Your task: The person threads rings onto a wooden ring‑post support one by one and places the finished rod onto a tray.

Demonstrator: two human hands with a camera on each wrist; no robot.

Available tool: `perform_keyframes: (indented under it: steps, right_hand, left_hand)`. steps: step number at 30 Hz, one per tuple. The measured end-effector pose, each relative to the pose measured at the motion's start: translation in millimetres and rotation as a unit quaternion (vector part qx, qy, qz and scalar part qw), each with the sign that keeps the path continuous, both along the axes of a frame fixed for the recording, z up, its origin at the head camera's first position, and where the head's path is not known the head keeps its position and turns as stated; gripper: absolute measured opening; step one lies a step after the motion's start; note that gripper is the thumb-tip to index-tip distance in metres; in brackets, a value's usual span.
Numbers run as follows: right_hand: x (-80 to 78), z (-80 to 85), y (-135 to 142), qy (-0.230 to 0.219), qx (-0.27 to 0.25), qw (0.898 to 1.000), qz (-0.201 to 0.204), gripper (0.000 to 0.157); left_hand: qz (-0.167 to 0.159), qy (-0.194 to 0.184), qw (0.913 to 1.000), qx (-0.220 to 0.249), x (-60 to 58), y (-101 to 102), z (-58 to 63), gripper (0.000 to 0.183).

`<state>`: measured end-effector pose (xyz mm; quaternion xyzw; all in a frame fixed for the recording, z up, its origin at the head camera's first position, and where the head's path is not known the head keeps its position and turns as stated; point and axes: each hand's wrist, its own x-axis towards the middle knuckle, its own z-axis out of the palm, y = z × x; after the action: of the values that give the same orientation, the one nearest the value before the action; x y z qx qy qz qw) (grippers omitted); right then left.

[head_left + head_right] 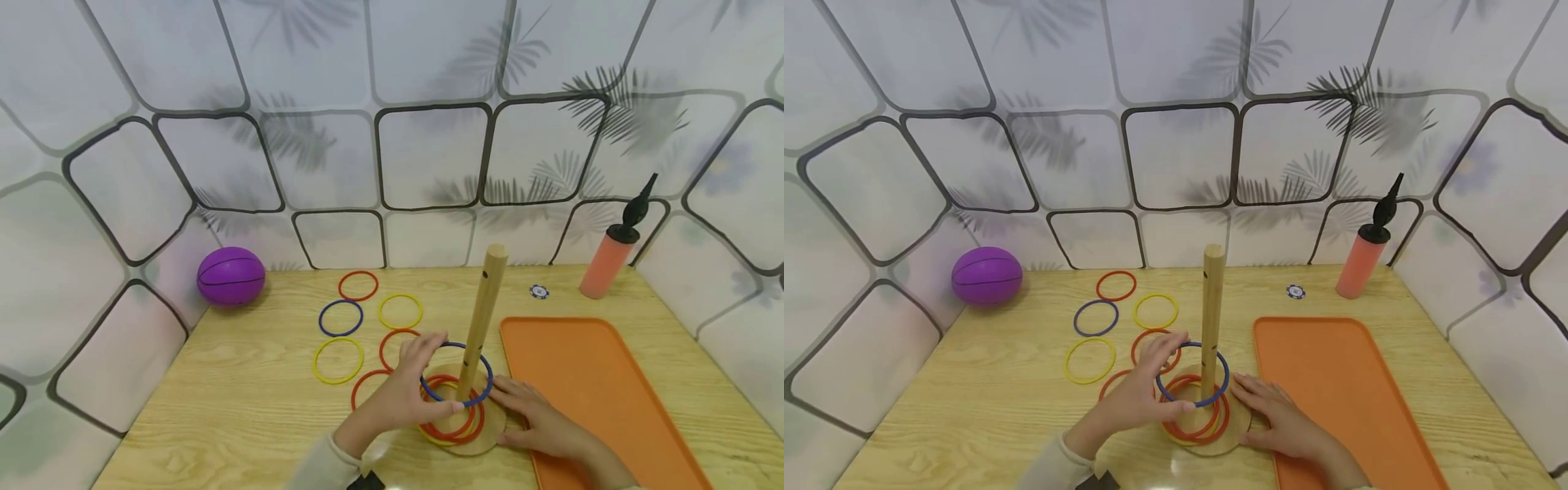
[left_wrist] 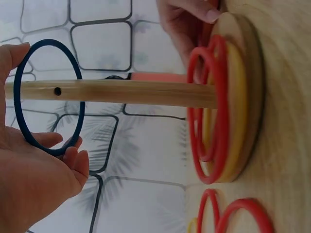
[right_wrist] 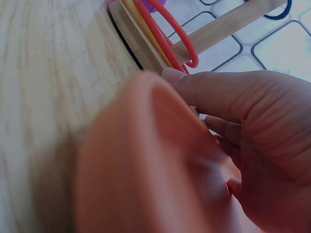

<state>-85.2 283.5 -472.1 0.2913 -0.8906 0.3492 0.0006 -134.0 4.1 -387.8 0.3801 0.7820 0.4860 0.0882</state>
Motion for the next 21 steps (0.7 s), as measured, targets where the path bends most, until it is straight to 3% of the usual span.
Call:
perform_keyframes:
  steps: [9,14,21]
  right_hand:
    - [-1.6,0.1,-1.1,0.056,-0.005,0.998,0.006,0.064]
    - [-2.9,0.7,-1.0,0.051,0.001,0.999,0.005,0.064]
    - [-3.3,-1.5,0.0,0.052,0.001,0.999,0.016,0.064]
  left_hand:
    - [0.012,-0.011,0.9974,-0.071,0.5,1.9,-22.6,0.091]
    - [0.018,-0.029,0.9942,-0.102,0.3,1.8,-33.7,0.093]
    - [0.025,-0.007,0.9912,-0.13,0.6,2.1,-44.2,0.094]
